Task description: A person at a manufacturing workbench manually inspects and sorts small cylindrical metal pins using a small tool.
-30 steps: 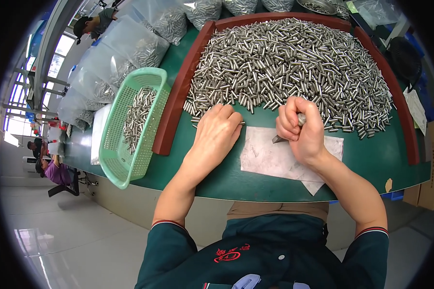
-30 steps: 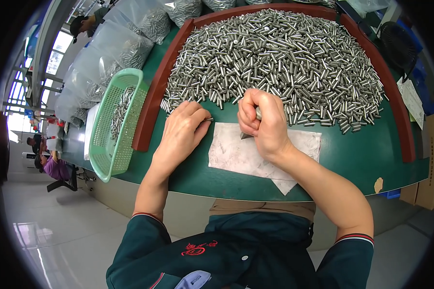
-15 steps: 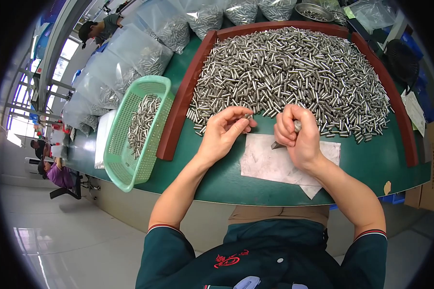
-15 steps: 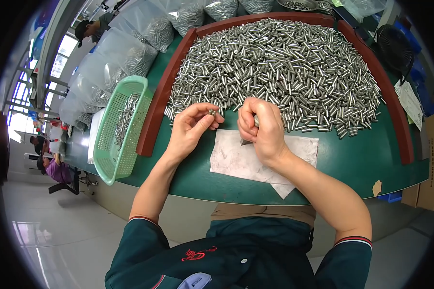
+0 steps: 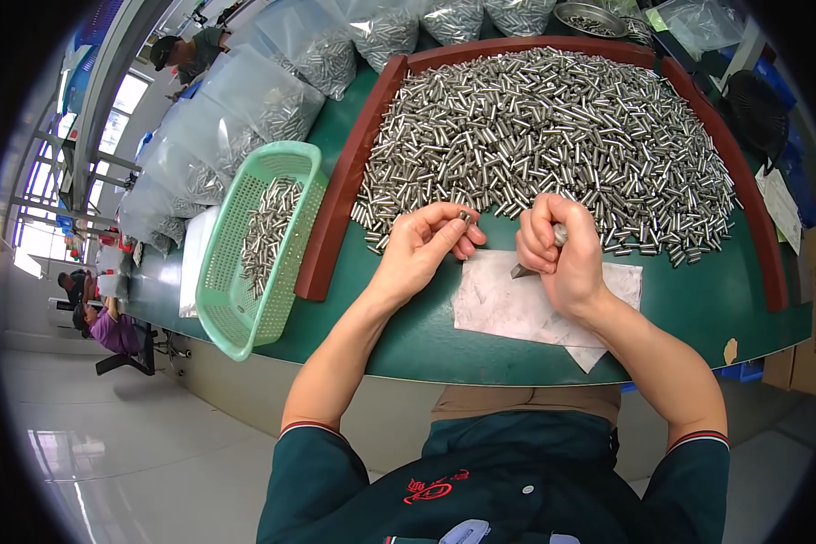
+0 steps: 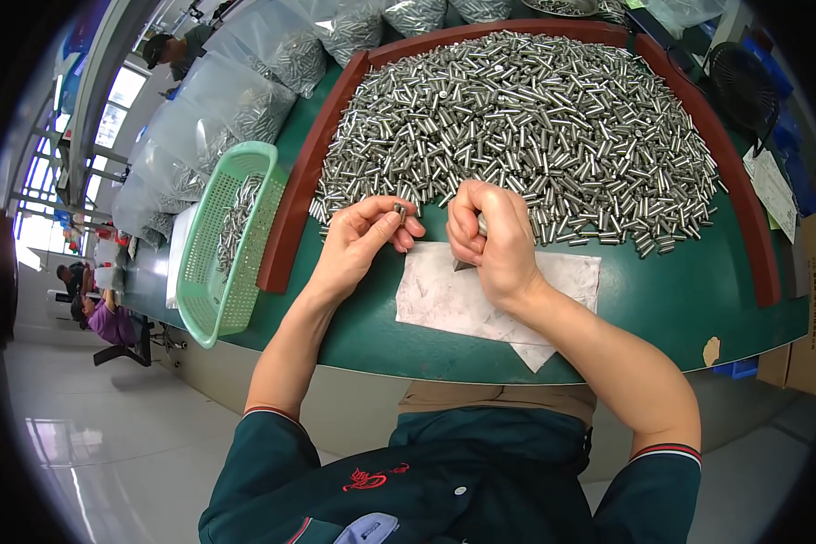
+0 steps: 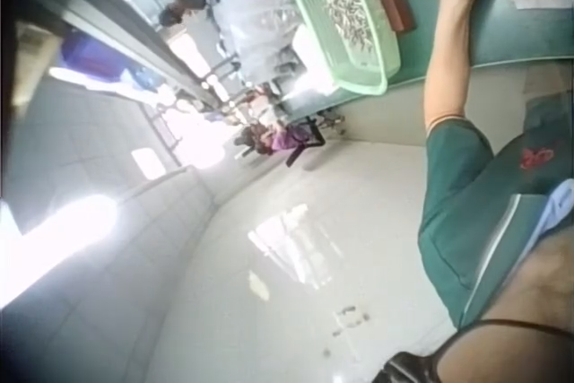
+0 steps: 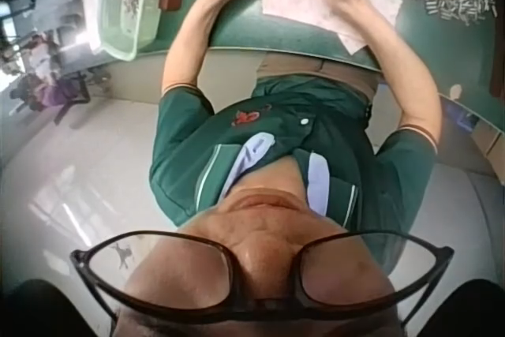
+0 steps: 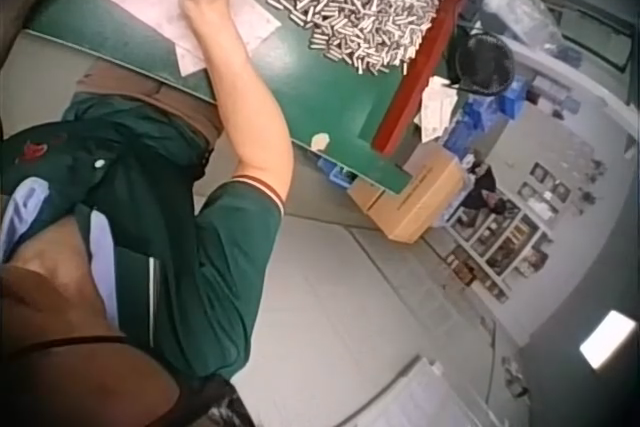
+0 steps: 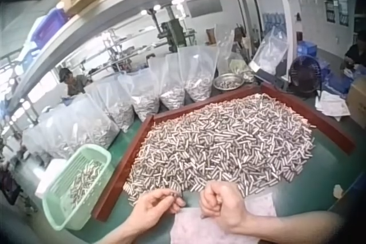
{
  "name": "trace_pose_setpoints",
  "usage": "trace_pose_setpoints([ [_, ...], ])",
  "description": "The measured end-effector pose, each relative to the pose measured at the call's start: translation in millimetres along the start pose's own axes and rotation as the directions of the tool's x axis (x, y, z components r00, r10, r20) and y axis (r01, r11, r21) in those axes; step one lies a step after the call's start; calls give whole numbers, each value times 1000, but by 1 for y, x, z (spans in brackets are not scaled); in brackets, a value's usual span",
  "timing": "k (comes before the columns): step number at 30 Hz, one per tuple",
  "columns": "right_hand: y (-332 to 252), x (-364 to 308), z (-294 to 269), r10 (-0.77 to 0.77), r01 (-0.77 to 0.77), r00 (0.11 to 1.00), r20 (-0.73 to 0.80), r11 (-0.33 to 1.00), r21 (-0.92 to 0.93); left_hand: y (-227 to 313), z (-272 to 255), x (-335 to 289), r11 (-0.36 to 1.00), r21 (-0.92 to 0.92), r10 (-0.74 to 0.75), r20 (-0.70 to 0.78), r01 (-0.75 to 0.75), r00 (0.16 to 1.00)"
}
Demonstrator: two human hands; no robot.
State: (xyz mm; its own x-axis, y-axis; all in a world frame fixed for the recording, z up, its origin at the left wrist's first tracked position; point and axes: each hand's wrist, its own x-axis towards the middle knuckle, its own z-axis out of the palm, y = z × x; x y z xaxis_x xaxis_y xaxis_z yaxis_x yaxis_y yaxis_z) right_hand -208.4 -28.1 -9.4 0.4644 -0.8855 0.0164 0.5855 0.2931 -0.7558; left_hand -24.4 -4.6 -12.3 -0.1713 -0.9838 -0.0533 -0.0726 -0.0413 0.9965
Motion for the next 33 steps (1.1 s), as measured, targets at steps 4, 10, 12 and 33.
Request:
trace_pose_setpoints([
  [4, 1, 1, -1, -6, 6, 1000, -11, 1000, 6, 1, 8, -5, 912, 371, 206, -48, -174, 977],
  [10, 2, 2, -2, -20, 20, 1000, -17, 1000, 16, 7, 29, -11, 240, 809, 559, 337, -537, 758],
  [12, 3, 2, -2, -14, 15, 1000, -17, 1000, 21, -1, 34, -16, 205, 825, 563, 341, -527, 753],
  [33, 7, -5, -1, -73, 83, 995, -70, 985, 152, -2, 35, -19, 564, 737, 380, 169, -373, 909],
])
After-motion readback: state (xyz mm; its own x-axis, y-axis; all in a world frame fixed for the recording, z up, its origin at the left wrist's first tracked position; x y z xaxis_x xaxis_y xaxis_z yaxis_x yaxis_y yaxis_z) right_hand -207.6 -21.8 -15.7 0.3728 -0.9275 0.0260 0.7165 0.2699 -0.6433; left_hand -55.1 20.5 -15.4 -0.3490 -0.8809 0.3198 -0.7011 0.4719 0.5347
